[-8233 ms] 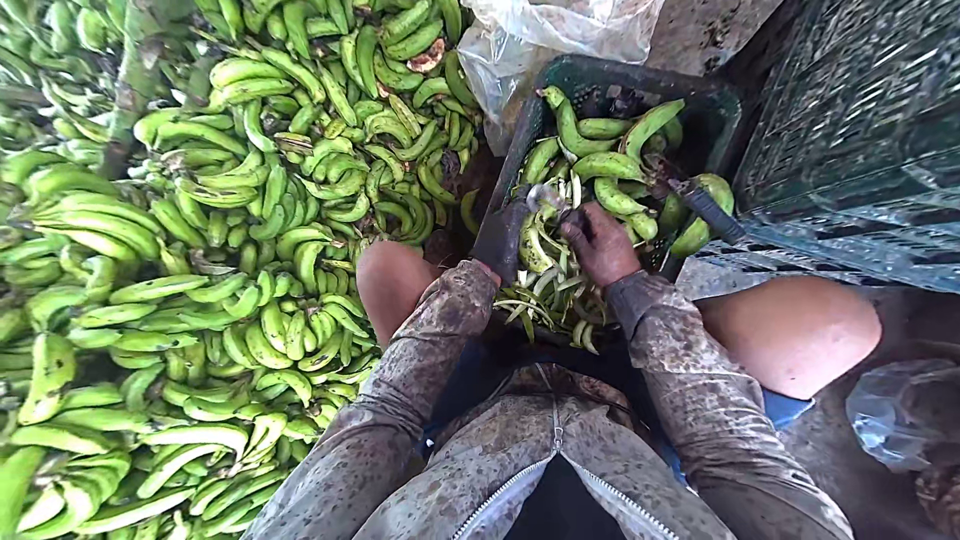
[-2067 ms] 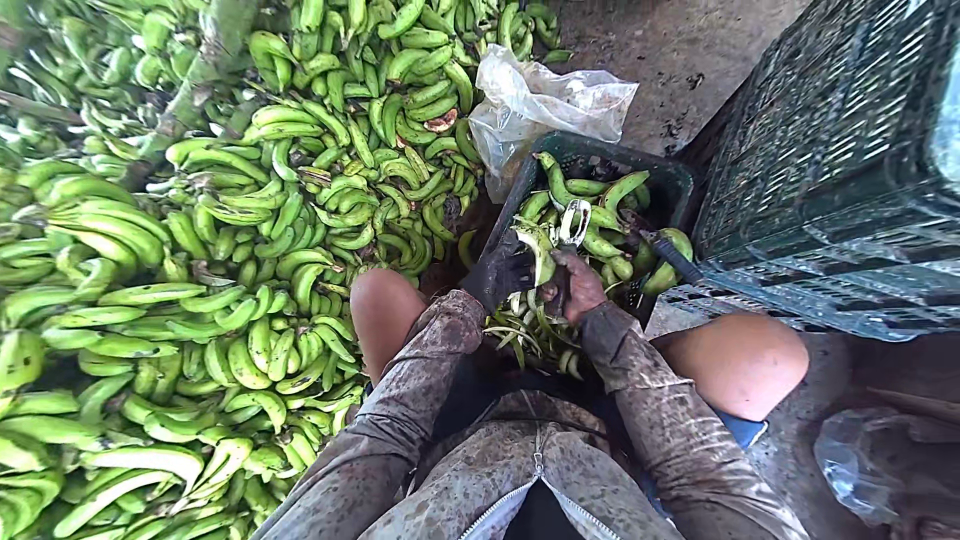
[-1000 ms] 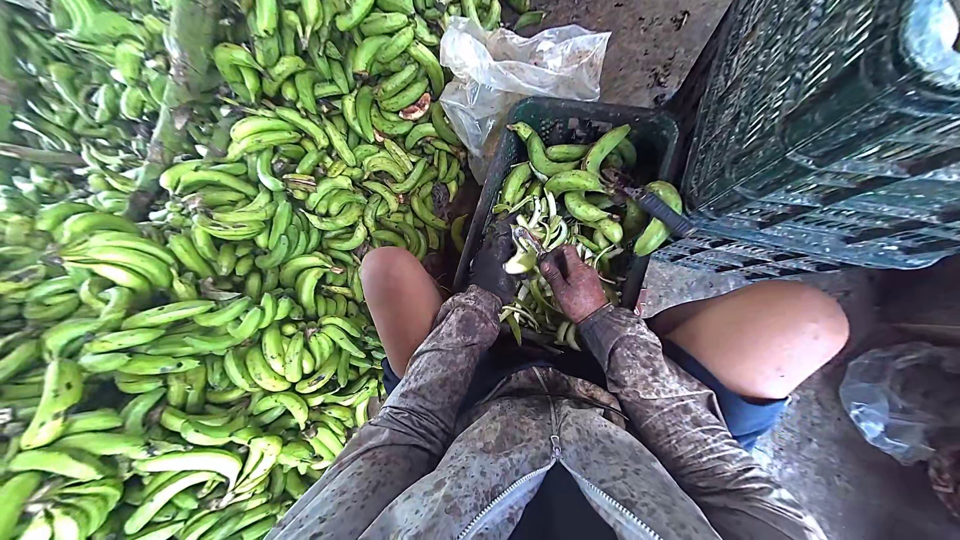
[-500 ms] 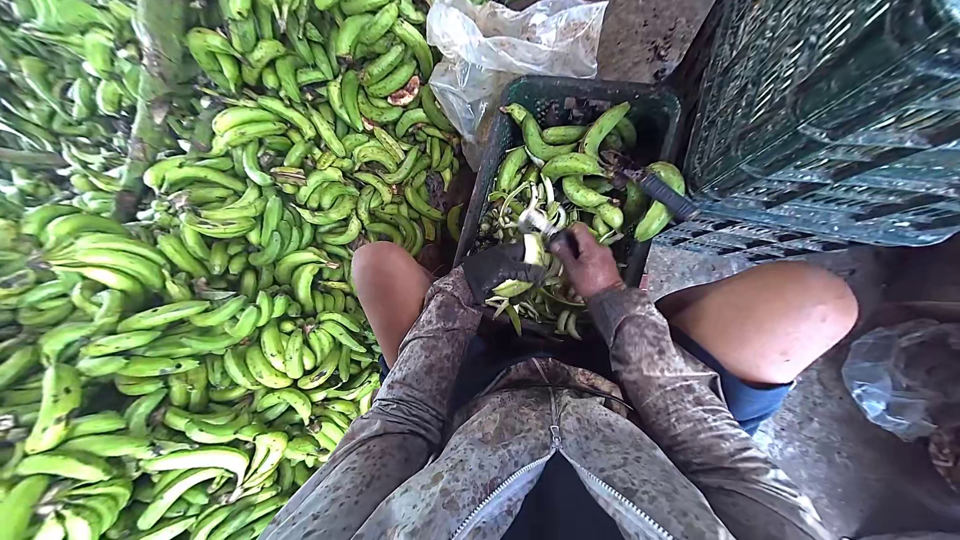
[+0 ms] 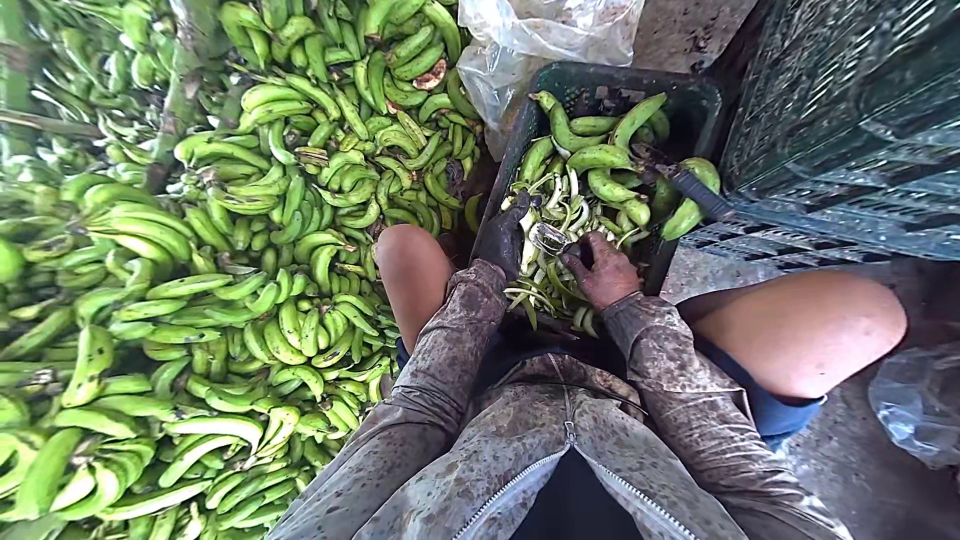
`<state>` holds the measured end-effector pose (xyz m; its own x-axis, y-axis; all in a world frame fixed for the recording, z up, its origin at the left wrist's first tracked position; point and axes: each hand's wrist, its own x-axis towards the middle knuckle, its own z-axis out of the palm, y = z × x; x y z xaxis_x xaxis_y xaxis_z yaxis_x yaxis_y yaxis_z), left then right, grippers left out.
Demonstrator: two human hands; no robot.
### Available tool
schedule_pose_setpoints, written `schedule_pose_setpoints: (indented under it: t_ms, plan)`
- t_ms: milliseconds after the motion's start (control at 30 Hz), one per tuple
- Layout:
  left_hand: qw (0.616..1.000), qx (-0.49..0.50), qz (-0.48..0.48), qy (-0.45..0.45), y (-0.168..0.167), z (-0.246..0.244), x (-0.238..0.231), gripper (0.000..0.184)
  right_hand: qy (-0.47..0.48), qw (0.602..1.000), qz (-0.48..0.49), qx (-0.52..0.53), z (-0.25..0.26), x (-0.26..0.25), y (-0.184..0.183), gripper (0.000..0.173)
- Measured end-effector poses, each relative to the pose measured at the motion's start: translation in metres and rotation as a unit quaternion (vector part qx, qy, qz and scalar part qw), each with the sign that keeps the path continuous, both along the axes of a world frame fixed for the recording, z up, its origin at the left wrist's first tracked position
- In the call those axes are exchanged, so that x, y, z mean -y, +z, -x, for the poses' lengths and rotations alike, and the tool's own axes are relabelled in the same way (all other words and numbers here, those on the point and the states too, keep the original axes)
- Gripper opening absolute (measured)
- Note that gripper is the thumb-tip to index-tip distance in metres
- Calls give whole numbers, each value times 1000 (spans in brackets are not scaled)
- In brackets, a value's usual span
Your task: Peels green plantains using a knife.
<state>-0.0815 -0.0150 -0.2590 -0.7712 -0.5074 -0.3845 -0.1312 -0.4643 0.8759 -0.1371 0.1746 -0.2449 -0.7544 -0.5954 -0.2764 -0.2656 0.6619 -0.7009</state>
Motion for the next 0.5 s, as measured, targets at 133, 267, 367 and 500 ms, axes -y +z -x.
schedule_pose_setpoints:
  t_ms: [133,267,367,500]
  plan:
    - [994,93,49,-15,7,-5,7,50,-61,982,-169,53,14,-3,10,56]
    - [980,158,125,-5,18,-3,1,54,-87,994,-16,67,11,-6,2,52]
    - [984,139,109,22,12,-1,3,51,-38,997,52,39,1,-1,-7,46]
    - [986,129,102,-11,18,-2,3,40,-17,990,-138,36,5,5,3,53]
